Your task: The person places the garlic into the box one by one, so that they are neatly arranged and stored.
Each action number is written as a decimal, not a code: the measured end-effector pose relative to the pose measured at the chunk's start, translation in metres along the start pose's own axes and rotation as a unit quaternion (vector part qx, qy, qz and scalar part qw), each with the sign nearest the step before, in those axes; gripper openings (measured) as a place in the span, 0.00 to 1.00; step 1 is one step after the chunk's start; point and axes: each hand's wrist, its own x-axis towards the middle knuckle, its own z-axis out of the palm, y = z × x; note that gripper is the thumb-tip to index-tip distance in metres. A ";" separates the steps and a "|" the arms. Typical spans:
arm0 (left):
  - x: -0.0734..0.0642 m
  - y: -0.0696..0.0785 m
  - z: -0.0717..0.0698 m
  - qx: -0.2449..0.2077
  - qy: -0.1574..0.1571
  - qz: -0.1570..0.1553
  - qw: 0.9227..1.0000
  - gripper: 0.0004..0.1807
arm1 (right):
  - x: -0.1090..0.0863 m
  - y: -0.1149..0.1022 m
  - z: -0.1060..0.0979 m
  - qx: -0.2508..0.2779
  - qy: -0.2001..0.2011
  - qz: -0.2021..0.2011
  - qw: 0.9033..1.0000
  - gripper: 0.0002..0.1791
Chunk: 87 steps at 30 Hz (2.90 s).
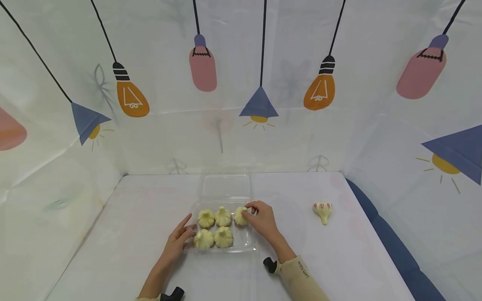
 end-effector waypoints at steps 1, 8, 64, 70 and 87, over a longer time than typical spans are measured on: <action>0.000 0.001 0.000 0.001 0.000 0.000 1.000 0.29 | 0.000 0.000 0.000 -0.002 -0.001 -0.001 1.000 0.09; -0.003 0.007 0.001 0.001 0.003 0.006 1.000 0.28 | 0.001 -0.002 -0.001 -0.011 -0.008 -0.008 1.000 0.09; -0.012 0.034 -0.001 -0.014 -0.017 0.027 0.999 0.28 | 0.002 -0.003 -0.002 -0.018 -0.024 0.014 0.999 0.09; -0.014 0.035 -0.001 -0.014 -0.020 0.023 0.999 0.28 | 0.005 -0.003 -0.003 -0.020 -0.034 0.029 0.999 0.07; -0.012 0.030 -0.001 -0.020 -0.019 0.030 0.999 0.28 | 0.009 -0.001 -0.003 -0.025 -0.042 0.021 0.999 0.10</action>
